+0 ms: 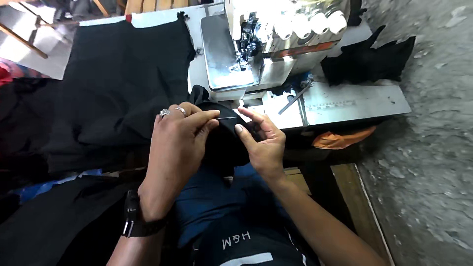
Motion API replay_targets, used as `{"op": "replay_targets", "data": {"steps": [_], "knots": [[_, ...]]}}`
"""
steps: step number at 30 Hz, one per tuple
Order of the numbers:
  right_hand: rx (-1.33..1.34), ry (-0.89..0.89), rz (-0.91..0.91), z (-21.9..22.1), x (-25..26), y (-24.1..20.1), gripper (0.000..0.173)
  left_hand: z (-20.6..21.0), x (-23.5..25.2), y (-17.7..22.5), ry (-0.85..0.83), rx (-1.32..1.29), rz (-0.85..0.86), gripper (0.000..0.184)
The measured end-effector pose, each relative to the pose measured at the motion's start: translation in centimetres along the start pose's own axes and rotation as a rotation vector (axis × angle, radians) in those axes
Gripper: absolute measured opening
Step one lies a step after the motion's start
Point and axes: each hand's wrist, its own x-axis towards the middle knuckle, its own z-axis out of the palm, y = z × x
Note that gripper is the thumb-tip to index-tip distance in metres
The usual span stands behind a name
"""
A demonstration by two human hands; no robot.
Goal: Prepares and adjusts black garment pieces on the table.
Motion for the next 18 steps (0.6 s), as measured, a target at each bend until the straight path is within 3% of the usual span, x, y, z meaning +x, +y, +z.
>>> {"op": "replay_targets", "data": {"steps": [5,18], "knots": [[-0.022,0.01,-0.055,0.1,0.0,-0.5,0.041,0.3,1.1,1.0,0.025,0.212,0.064,0.026],[-0.015,-0.006,-0.107,0.2,-0.3,0.0,0.043,1.7,1.8,1.5,-0.031,0.239,0.141,0.023]]}}
